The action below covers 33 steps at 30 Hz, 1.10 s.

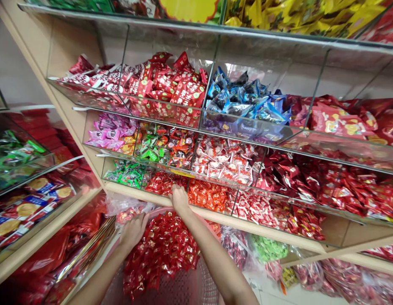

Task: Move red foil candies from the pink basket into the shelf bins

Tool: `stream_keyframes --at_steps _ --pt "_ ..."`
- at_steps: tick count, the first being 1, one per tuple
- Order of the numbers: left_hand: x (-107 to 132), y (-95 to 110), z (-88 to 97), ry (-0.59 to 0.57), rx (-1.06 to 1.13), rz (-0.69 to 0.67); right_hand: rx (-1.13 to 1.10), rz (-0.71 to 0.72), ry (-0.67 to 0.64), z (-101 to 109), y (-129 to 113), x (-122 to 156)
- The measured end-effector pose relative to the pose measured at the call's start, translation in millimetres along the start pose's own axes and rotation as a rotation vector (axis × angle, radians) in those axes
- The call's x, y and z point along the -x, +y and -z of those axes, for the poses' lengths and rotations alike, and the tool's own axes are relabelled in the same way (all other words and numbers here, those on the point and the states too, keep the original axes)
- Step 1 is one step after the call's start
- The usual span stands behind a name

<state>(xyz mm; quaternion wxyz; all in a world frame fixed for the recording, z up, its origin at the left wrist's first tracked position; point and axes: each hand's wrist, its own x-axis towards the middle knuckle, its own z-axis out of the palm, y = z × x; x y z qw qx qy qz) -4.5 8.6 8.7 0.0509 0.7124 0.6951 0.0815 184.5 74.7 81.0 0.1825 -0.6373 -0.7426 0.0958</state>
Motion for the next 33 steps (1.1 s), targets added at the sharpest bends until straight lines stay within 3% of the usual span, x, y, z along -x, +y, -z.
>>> stream_keyframes --at_steps 2,5,8,12,15,20,23,28,33 --pt "0 -1 -1.0 0.002 0.003 -0.008 -0.074 0.096 0.098 8 7 26" --pt "1 -1 -2.9 -0.004 -0.004 -0.012 -0.214 0.162 0.094 12 27 70" --pt "3 -1 -3.7 -0.007 -0.015 -0.011 -0.256 0.130 -0.012 7 55 112" --pt "6 0 -0.9 -0.019 0.002 0.018 -0.229 0.049 -0.039 -5 83 147" --pt "7 1 2.9 -0.014 0.006 0.026 -0.217 0.084 -0.086 -9 81 157" --pt "9 -1 7.3 0.001 -0.009 0.031 -0.132 0.349 -0.298 -20 57 159" --pt "8 -3 8.5 0.005 -0.032 0.029 -0.058 0.428 -0.359 -33 54 158" --pt "5 -5 7.6 0.004 -0.047 0.023 0.023 0.454 -0.387 -52 58 160" --pt "5 -5 6.7 0.019 -0.041 0.024 0.048 0.414 -0.358 -57 58 161"
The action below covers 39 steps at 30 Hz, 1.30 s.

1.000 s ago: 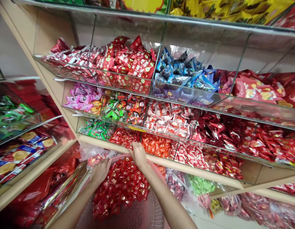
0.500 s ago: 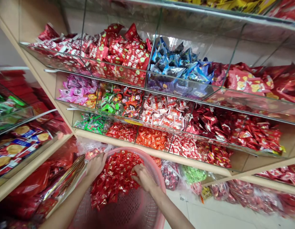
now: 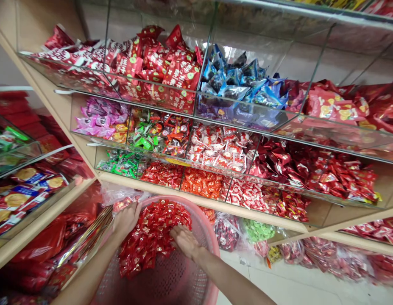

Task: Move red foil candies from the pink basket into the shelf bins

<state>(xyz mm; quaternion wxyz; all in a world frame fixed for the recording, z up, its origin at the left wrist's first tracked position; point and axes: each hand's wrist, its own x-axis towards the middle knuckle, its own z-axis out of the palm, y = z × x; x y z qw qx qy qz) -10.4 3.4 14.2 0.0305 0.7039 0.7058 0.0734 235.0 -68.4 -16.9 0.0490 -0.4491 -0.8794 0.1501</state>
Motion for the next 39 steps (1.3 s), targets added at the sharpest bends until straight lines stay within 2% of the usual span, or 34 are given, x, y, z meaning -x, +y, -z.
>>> stream_keyframes --at_steps 10,15,18,23,25,29,33,39 --pt "1 3 7.6 -0.016 -0.007 -0.004 0.142 -0.097 0.015 3 -4 -4" --pt "1 3 6.5 -0.015 -0.006 -0.003 0.126 -0.070 0.015 5 -4 -3" --pt "1 2 4.2 -0.022 0.013 0.011 0.052 -0.070 0.086 11 -2 -1" --pt "1 1 1.6 -0.017 0.033 0.021 -0.008 -0.210 0.263 22 4 -1" --pt "1 1 1.1 -0.007 0.027 0.016 -0.005 -0.226 0.244 21 5 -1" --pt "1 0 1.7 -0.014 0.017 0.017 0.040 -0.178 0.104 14 3 -2" --pt "1 1 3.2 -0.007 0.018 0.010 0.046 -0.187 0.003 11 1 -3" --pt "1 1 3.1 -0.011 0.018 0.015 0.054 -0.181 -0.010 7 1 -2"
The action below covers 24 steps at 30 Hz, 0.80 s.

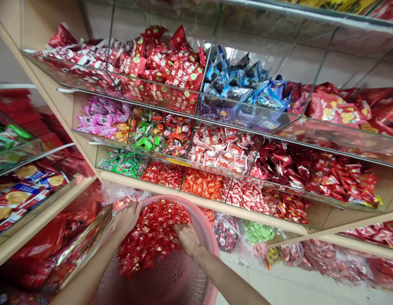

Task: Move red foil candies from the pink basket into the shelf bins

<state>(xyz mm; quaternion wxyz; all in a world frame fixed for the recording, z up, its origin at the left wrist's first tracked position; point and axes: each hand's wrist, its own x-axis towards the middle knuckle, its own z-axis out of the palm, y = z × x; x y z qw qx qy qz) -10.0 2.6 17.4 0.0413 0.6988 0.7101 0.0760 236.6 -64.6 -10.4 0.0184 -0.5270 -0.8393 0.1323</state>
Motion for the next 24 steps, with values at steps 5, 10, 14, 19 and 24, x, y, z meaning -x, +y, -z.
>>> stream_keyframes --at_steps 5,10,14,19,24 --pt "-1 -1 -2.0 -0.006 -0.002 0.001 -0.021 0.032 0.002 -3 -2 2" --pt "-1 -1 -2.0 -0.016 0.000 0.004 -0.002 0.028 -0.011 -1 -4 2" --pt "1 -1 -0.9 -0.021 0.013 0.009 0.020 0.026 -0.013 3 -4 0" --pt "2 -4 -2.8 0.002 0.007 -0.005 0.161 0.118 -0.052 4 -2 -8" --pt "2 -8 -5.8 0.014 -0.002 0.000 0.231 0.157 -0.044 3 -3 -16"
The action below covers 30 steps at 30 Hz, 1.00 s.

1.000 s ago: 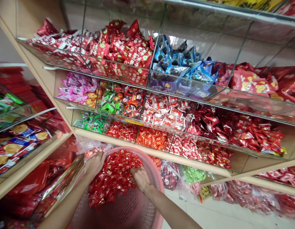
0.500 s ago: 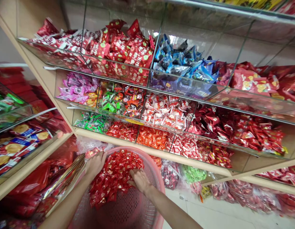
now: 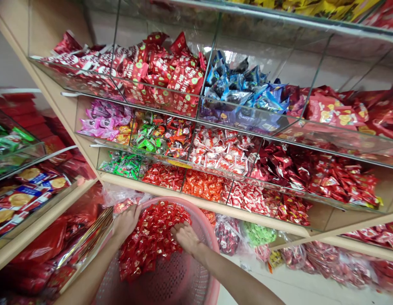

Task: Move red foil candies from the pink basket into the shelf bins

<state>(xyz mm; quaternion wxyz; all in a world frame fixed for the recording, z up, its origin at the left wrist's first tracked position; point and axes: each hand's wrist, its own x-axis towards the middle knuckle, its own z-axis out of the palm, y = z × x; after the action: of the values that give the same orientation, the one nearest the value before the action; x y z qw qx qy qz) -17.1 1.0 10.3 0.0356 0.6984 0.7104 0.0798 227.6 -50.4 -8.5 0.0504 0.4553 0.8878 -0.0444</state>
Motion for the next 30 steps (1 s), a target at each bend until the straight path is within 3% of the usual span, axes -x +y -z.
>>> stream_keyframes --at_steps 12,17,20,24,30 --pt "-1 -1 -1.2 -0.010 0.032 0.017 -0.057 -0.054 -0.034 15 -4 2" --pt "0 -2 -3.0 0.008 0.027 0.011 -0.064 -0.041 0.071 36 0 -5" --pt "0 -3 -4.3 0.009 0.030 0.008 -0.121 -0.078 0.207 64 10 -31" --pt "0 -3 -5.2 0.012 0.027 0.008 -0.257 -0.178 0.366 99 24 -88" --pt "0 -2 -3.5 0.007 0.032 0.022 -0.375 -0.384 0.279 110 31 -172"
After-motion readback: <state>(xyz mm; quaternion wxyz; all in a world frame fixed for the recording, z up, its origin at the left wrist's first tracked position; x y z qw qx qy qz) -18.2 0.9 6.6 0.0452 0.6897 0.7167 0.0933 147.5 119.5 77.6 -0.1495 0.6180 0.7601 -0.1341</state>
